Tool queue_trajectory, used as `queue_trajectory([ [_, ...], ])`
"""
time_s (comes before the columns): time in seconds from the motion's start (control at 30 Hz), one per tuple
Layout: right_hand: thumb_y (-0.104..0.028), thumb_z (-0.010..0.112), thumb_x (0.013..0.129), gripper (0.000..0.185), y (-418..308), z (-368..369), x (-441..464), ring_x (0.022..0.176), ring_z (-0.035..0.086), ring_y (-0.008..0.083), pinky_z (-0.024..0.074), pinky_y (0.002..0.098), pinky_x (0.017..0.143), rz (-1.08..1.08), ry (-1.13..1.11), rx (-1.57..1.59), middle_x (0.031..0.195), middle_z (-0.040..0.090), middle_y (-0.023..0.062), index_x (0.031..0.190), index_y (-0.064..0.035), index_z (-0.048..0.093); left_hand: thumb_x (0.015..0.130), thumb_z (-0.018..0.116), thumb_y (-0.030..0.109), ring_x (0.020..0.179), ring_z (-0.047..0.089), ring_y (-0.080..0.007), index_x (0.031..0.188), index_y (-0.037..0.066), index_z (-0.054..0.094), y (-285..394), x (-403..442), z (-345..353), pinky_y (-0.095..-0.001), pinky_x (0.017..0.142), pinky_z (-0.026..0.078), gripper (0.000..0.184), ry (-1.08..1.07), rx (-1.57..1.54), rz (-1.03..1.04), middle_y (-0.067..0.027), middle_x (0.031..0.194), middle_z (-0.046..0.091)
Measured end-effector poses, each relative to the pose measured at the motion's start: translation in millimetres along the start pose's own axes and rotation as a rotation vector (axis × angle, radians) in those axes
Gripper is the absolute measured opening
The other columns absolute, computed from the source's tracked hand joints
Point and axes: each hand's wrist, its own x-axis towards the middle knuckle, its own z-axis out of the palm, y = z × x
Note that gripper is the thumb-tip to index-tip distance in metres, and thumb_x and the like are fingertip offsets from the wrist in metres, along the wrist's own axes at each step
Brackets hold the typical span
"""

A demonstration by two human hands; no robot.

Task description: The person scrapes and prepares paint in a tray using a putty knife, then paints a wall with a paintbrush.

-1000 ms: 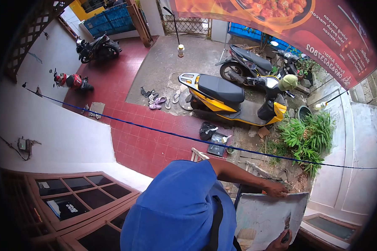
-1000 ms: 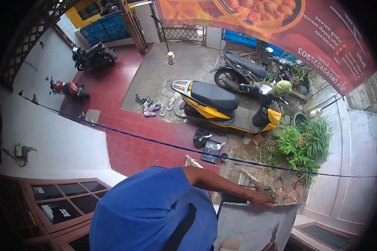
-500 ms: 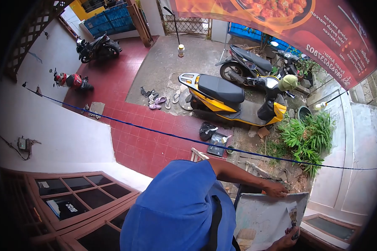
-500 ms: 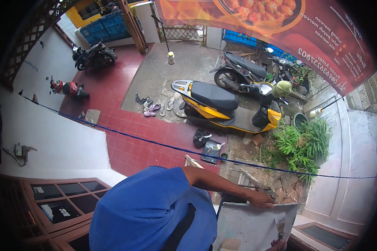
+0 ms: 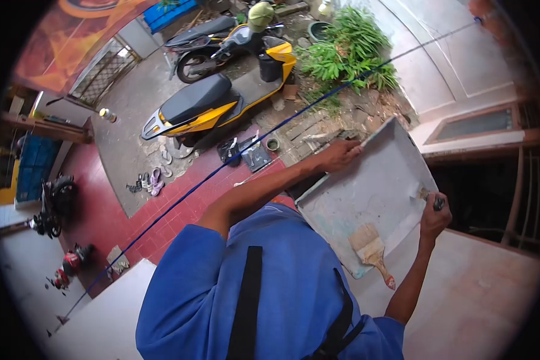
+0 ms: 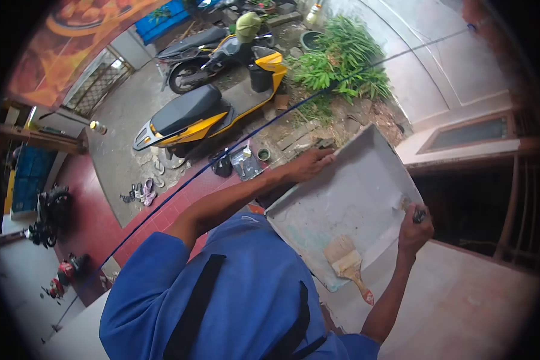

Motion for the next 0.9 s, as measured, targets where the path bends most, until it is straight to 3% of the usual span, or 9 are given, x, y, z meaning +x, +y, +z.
queue_trajectory([
  [0.07, -0.013, 0.061, 0.079, 0.011, -19, 4, 6, 0.062, 0.058, 0.0328, 0.0446, 0.0384, 0.057, -0.092, -0.060, 0.064, 0.069, 0.057, 0.0153, 0.077, -0.0025, 0.057, 0.095, 0.038, 0.033, 0.100, 0.052, -0.0196, 0.123, -0.002, 0.046, 4, -3, 3, -0.0300, 0.088, 0.039, 0.045, 0.013, -0.123, 0.004, -0.0144, 0.107, 0.058],
  [0.1, -0.014, 0.061, 0.079, 0.012, -22, 8, 10, 0.062, 0.058, 0.0327, 0.0448, 0.0382, 0.057, -0.170, -0.037, 0.102, 0.068, 0.057, 0.0146, 0.076, -0.0022, 0.057, 0.095, 0.039, 0.033, 0.064, 0.042, -0.0153, 0.114, 0.003, 0.051, -5, -1, 14, -0.0320, 0.060, 0.039, 0.038, 0.224, -0.043, 0.222, -0.0075, 0.066, 0.046],
  [0.27, -0.017, 0.060, 0.079, 0.016, -18, 0, 26, 0.061, 0.057, 0.0331, 0.0454, 0.0391, 0.057, -0.091, -0.003, 0.207, 0.067, 0.058, 0.0145, 0.075, -0.0024, 0.058, 0.094, 0.042, 0.036, 0.061, 0.035, -0.0074, 0.118, -0.003, 0.047, 3, -3, 9, -0.0245, 0.054, 0.034, 0.047, 0.116, -0.111, -0.009, 0.0036, 0.069, 0.039],
  [0.37, -0.019, 0.059, 0.079, 0.018, -16, 11, 35, 0.061, 0.058, 0.0331, 0.0457, 0.0394, 0.057, -0.163, -0.060, 0.076, 0.068, 0.058, 0.0157, 0.074, -0.0023, 0.058, 0.093, 0.043, 0.037, 0.060, 0.032, -0.0048, 0.118, -0.005, 0.047, 5, -1, 8, -0.0224, 0.051, 0.031, 0.049, 0.089, -0.148, 0.009, 0.0051, 0.068, 0.038],
  [0.5, -0.022, 0.059, 0.079, 0.021, -43, 35, 55, 0.063, 0.058, 0.0338, 0.0459, 0.0405, 0.059, -0.249, -0.156, 0.179, 0.070, 0.059, 0.0168, 0.078, -0.0014, 0.061, 0.094, 0.041, 0.038, 0.065, 0.038, -0.0090, 0.117, -0.005, 0.047, 11, -1, 7, -0.0256, 0.059, 0.036, 0.049, 0.080, -0.084, 0.046, 0.0007, 0.068, 0.039],
  [0.57, -0.023, 0.061, 0.079, 0.023, -53, 36, 60, 0.059, 0.057, 0.0317, 0.0461, 0.0377, 0.058, -0.284, -0.169, 0.244, 0.068, 0.058, 0.0159, 0.079, -0.0005, 0.061, 0.094, 0.041, 0.038, 0.073, 0.044, -0.0122, 0.118, -0.005, 0.047, 8, -2, 11, -0.0268, 0.068, 0.040, 0.050, 0.131, -0.072, 0.042, -0.0042, 0.074, 0.048],
  [0.77, -0.022, 0.064, 0.081, 0.022, -49, -10, 43, 0.051, 0.051, 0.0115, 0.0431, 0.0277, 0.051, -0.055, -0.270, 0.621, 0.058, 0.056, 0.0059, 0.080, -0.0003, 0.062, 0.093, 0.041, 0.040, 0.093, 0.054, -0.0200, 0.121, -0.006, 0.045, 8, 0, 6, -0.0291, 0.084, 0.041, 0.054, 0.103, -0.037, -0.047, -0.0152, 0.097, 0.059],
  [0.8, -0.021, 0.064, 0.081, 0.019, -43, -16, 38, 0.053, 0.050, 0.0056, 0.0418, 0.0239, 0.050, 0.074, -0.355, 0.640, 0.059, 0.055, 0.0011, 0.080, -0.0024, 0.063, 0.093, 0.040, 0.040, 0.096, 0.054, -0.0216, 0.122, -0.007, 0.045, 6, 1, 7, -0.0297, 0.085, 0.041, 0.055, 0.107, -0.041, -0.035, -0.0171, 0.100, 0.059],
  [0.9, -0.021, 0.065, 0.081, 0.018, -39, -26, 26, 0.053, 0.050, 0.0050, 0.0413, 0.0216, 0.050, 0.173, -0.460, 0.795, 0.059, 0.054, -0.0009, 0.078, -0.0040, 0.063, 0.093, 0.039, 0.040, 0.103, 0.054, -0.0251, 0.121, -0.007, 0.045, 11, 2, 6, -0.0311, 0.089, 0.040, 0.054, 0.095, -0.018, -0.048, -0.0219, 0.110, 0.057],
])
